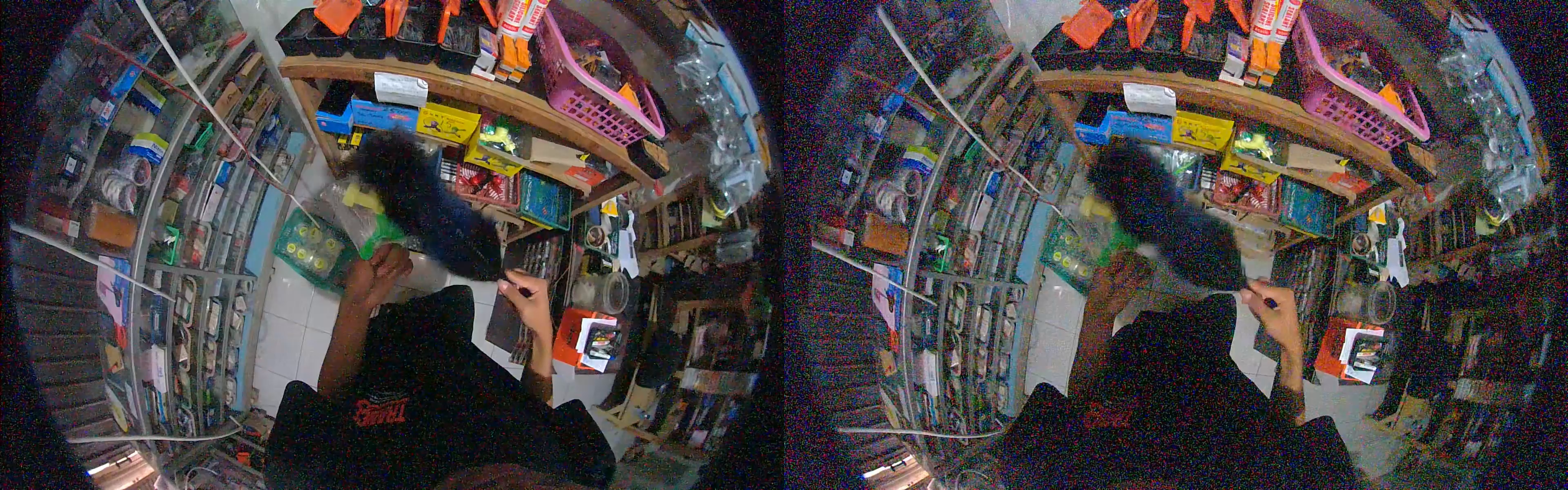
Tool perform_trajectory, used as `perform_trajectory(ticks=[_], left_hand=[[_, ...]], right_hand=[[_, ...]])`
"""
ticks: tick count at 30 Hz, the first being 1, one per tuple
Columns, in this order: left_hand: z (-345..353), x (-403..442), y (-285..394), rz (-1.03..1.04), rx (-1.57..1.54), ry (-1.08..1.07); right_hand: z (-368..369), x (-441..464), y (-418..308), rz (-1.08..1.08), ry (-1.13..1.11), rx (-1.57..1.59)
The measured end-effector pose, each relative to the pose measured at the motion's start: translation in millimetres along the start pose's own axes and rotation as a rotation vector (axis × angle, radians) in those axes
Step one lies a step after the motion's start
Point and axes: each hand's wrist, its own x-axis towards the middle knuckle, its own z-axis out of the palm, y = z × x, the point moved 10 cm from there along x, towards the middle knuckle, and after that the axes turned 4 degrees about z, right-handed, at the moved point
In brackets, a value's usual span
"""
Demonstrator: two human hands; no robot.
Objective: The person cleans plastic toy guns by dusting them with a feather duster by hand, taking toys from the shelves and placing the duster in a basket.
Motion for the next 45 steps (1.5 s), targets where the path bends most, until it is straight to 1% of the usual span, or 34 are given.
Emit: perform_trajectory(ticks=[1,3,4,5,6,8,9,10,12,13,16,17,18,20,23,26,27,28,30,33,34,36,39,40,41,42,43,45], left_hand=[[-0.5,-0.5,0.8,0.007,-0.004,0.019],[-65.6,-8.4,-20.4,-0.053,-0.164,0.361],[-82.6,-11.5,-28.7,-0.068,-0.201,0.376],[-82.4,-11.8,-30.0,-0.083,-0.238,0.393],[-80.3,-12.8,-27.9,-0.09,-0.221,0.374],[-47.4,-6.5,-16.0,-0.088,-0.076,0.228],[-39.6,-5.2,-13.0,-0.082,-0.022,0.191],[-35.0,-3.6,-9.5,-0.07,0.029,0.164],[-35.7,-2.1,-8.8,-0.063,0.091,0.158],[-36.6,-1.5,-8.6,-0.063,0.127,0.162],[-35.1,-2.0,-6.6,-0.066,0.202,0.15],[-34.6,-1.0,-5.6,-0.065,0.219,0.145],[-34.1,0.6,-4.8,-0.066,0.24,0.143],[-34.6,1.3,-4.7,-0.066,0.266,0.14],[-35.0,0.1,-4.1,-0.068,0.297,0.137],[-34.6,0.3,-2.1,-0.067,0.318,0.136],[-35.5,-0.3,-2.1,-0.068,0.322,0.141],[-36.9,-0.9,-1.5,-0.07,0.325,0.142],[-39.0,-3.1,-0.3,-0.071,0.324,0.145],[-40.3,-6.1,-1.1,-0.085,0.293,0.14],[-39.4,-5.6,-1.3,-0.091,0.271,0.131],[-31.6,-3.2,-4.0,-0.106,0.122,0.07],[-12.9,-2.0,-3.1,-0.131,-0.187,-0.068],[-9.3,-3.2,-2.3,-0.141,-0.194,-0.086],[-6.7,-2.7,-0.5,-0.142,-0.169,-0.092],[-5.1,-2.4,2.3,-0.123,-0.054,-0.082],[-5.7,-2.2,4.1,-0.107,0.053,-0.071],[0.1,-1.7,9.6,-0.079,0.212,-0.068]], right_hand=[[4.6,-0.9,5.9,0.034,-0.047,0.037],[12.4,-0.5,17.1,0.099,-0.146,0.107],[10.4,1.1,16.5,0.112,-0.135,0.091],[8.7,1.6,13.5,0.126,-0.122,0.076],[8.4,1.9,12.6,0.141,-0.109,0.061],[7.5,8.7,3.4,0.044,-0.043,0.024],[6.0,11.6,-0.9,-0.008,-0.01,0.003],[9.3,12.3,0.8,-0.025,-0.053,0.027],[10.6,10.0,3.0,-0.059,-0.141,0.073],[11.2,8.0,16.8,0.105,-0.209,0.136],[10.4,14.0,30.3,0.261,-0.169,0.091],[4.9,17.2,17.6,0.041,-0.038,0.019],[8.8,18.4,14.1,0.025,-0.091,0.038],[16.0,18.4,6.2,-0.004,-0.198,0.075],[10.5,15.4,25.7,0.177,-0.067,0.165],[16.7,21.5,10.2,0.087,-0.146,0.039],[19.1,22.6,-0.3,0.037,-0.174,0.057],[18.6,22.0,-0.8,0.066,-0.193,0.076],[18.3,17.6,2.3,0.128,-0.226,0.117],[16.0,20.8,12.3,0.207,-0.122,0.085],[19.1,20.7,8.6,0.177,-0.154,0.114],[25.0,19.9,0.7,0.116,-0.219,0.169],[18.2,16.8,13.0,0.166,-0.115,0.117],[20.0,16.7,8.7,0.14,-0.119,0.09],[21.7,17.7,2.6,0.114,-0.125,0.062],[22.8,18.8,-2.7,0.087,-0.132,0.033],[28.0,15.9,3.9,0.128,-0.228,0.115],[23.6,17.7,-1.6,0.105,-0.176,0.093]])
